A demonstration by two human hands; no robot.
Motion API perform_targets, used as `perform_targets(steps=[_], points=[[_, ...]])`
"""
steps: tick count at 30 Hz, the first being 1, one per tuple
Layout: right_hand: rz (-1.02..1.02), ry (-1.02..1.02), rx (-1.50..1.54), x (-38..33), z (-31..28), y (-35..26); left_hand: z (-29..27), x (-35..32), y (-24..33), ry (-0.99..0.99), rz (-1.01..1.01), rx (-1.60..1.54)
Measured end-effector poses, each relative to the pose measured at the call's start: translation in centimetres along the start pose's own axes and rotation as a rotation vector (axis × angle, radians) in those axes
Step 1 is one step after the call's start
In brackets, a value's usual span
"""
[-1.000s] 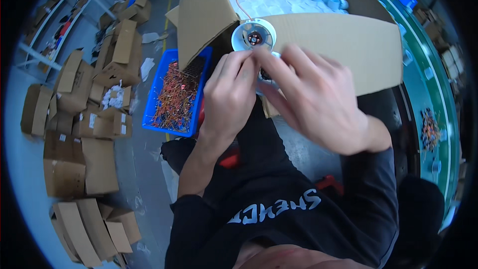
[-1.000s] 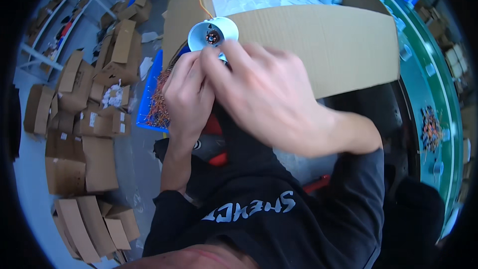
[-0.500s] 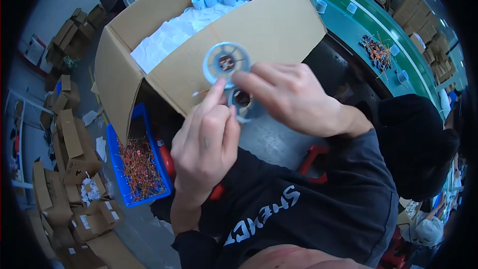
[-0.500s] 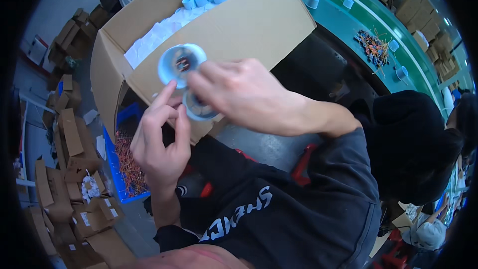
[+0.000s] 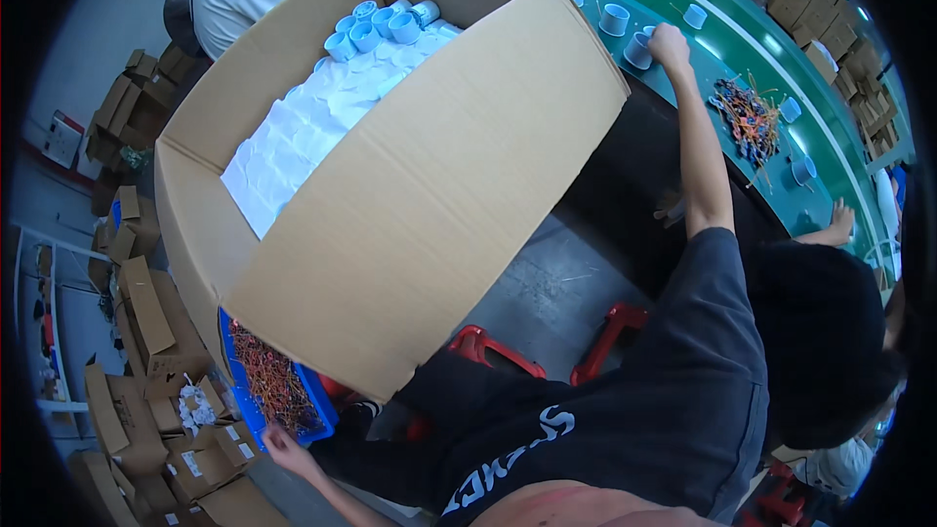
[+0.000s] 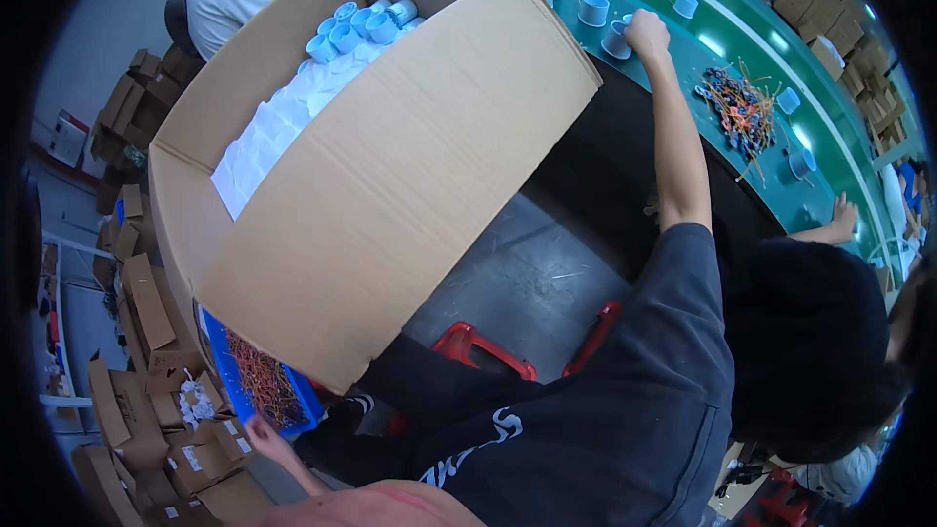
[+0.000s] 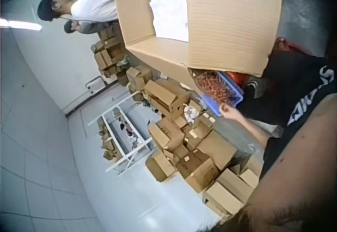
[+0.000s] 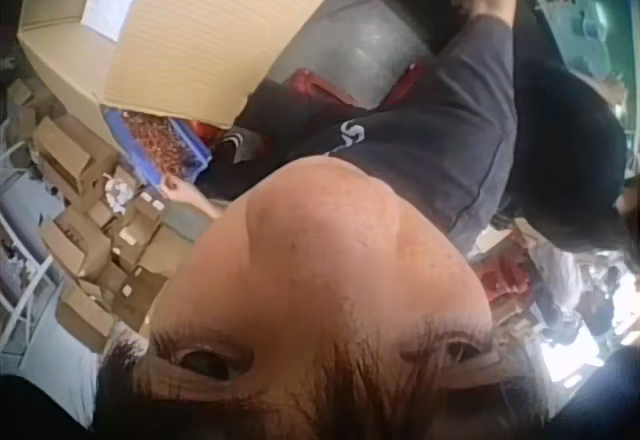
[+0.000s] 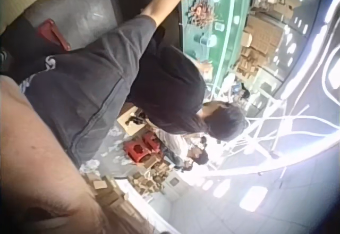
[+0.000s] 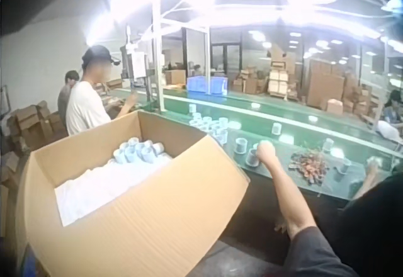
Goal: Assembling small electronic or plastic components by placing colorful parts into blue cups and packing them into a large cardboard box.
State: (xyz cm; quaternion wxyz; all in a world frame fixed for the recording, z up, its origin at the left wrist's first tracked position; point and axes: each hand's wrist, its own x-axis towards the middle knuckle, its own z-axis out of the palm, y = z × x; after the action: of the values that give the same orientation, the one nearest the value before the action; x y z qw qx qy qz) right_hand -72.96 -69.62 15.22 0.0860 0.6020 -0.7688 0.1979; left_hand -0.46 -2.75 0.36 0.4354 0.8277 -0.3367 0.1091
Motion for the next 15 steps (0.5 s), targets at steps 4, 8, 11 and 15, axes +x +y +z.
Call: perform_targets(steps=[4,8,11,15], points=[[-0.048,0.05,-0.003,3.7,2.5,-2.2,-4.0,-5.8,-1.1,-0.197,-0.677,0.011],[-0.045,0.025,0.055,7.5,5.2,-5.4,-9.3,-9.5,-13.9,-0.028,-0.542,-0.04],[-0.015,0.056,0.041,10.7,6.2,-4.0,-6.6,-13.6,-13.0,-0.355,-0.568,0.401],[0.028,0.027,0.185,12.6,8.0,-4.3,-5.0,-16.2,-13.9,-0.335,-0.512,0.998]])
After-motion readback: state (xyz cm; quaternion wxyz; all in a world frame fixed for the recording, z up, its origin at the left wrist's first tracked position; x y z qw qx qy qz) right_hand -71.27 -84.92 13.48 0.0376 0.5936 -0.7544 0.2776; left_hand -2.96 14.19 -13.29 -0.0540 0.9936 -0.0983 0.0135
